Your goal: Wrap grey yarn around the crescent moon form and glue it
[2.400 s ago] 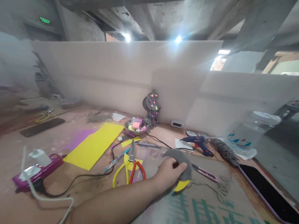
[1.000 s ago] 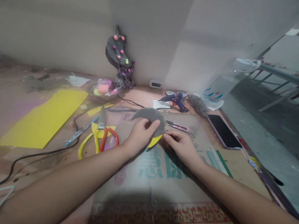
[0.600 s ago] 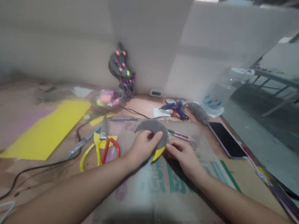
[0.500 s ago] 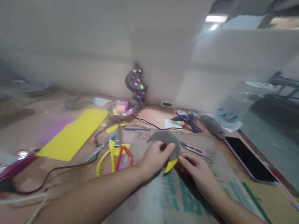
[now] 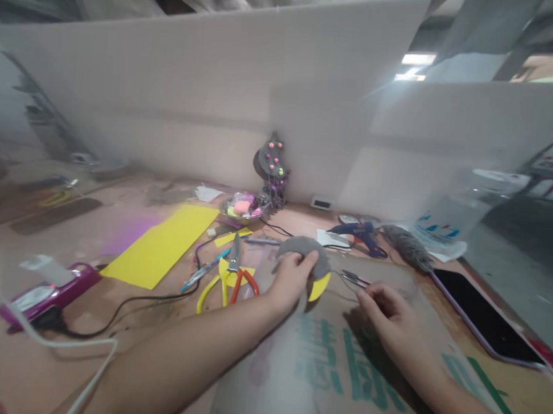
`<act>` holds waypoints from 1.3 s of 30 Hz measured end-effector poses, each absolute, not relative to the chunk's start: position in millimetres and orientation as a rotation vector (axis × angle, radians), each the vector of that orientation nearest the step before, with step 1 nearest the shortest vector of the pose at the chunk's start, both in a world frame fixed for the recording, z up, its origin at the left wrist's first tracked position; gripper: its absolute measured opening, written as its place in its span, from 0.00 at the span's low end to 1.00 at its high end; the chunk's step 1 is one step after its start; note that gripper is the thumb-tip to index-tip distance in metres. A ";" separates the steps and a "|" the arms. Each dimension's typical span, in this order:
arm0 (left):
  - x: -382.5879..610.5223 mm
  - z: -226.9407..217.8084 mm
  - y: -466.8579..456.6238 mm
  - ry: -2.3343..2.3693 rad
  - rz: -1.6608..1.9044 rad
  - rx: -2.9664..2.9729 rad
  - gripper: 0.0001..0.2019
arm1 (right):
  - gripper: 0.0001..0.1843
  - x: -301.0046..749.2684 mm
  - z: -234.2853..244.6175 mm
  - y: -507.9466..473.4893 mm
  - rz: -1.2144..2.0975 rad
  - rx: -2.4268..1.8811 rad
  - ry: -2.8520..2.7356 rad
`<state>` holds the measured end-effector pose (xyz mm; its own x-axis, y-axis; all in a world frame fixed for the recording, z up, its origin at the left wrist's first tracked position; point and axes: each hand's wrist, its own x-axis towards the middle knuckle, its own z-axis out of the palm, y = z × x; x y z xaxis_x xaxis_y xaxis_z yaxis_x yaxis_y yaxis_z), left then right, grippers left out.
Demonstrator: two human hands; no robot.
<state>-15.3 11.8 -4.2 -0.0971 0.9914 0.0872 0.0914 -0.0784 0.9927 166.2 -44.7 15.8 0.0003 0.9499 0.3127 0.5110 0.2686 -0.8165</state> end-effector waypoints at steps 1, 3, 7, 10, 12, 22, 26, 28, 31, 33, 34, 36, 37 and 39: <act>-15.9 -5.5 12.7 1.303 1.299 1.285 0.21 | 0.20 166.9 20.2 -46.4 0.597 -1.355 -1.646; -16.3 -7.1 13.1 1.286 1.305 1.309 0.22 | 0.22 170.3 28.3 -48.1 0.566 -1.349 -1.655; -15.5 -6.3 11.0 1.286 1.317 1.324 0.23 | 0.22 183.5 33.6 -40.5 0.527 -1.339 -1.547; -13.9 -2.1 7.6 1.341 1.338 1.352 0.22 | 0.18 189.6 27.6 -31.3 0.609 -1.329 -1.409; -12.2 1.0 5.1 1.347 1.314 1.333 0.21 | 0.18 188.1 21.8 -27.7 0.670 -1.339 -1.393; -10.1 3.4 -2.6 1.220 1.237 1.481 0.18 | 0.19 170.5 11.6 -34.5 0.486 -1.309 -1.748; -9.5 3.1 -4.9 1.205 1.205 1.591 0.18 | 0.15 167.2 8.4 -32.5 0.514 -1.243 -1.833; -8.7 4.3 -7.4 1.178 1.203 1.628 0.18 | 0.12 165.9 7.1 -32.5 0.534 -1.202 -1.839; -7.8 6.8 -10.5 1.169 1.204 1.675 0.19 | 0.09 165.0 5.4 -32.6 0.568 -1.176 -1.839; -7.5 8.2 -11.3 1.190 1.209 1.693 0.19 | 0.08 165.0 4.6 -32.6 0.581 -1.164 -1.848; -7.6 8.7 -11.4 1.207 1.211 1.696 0.20 | 0.08 165.0 4.5 -32.6 0.586 -1.155 -1.858; -7.8 9.0 -11.2 1.242 1.211 1.698 0.20 | 0.07 164.9 4.8 -32.8 0.589 -1.135 -1.879; -8.0 8.8 -11.1 1.259 1.211 1.705 0.21 | 0.06 164.8 5.3 -33.1 0.588 -1.130 -1.883; -8.7 7.8 -10.6 1.280 1.197 1.740 0.22 | 0.06 164.8 6.8 -33.7 0.588 -1.126 -1.881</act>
<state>-8.7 -10.6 7.8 0.1024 0.9528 0.2858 0.3493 -0.3035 0.8865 164.8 -33.7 6.8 -0.2389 0.8739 0.4234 0.4773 0.4854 -0.7325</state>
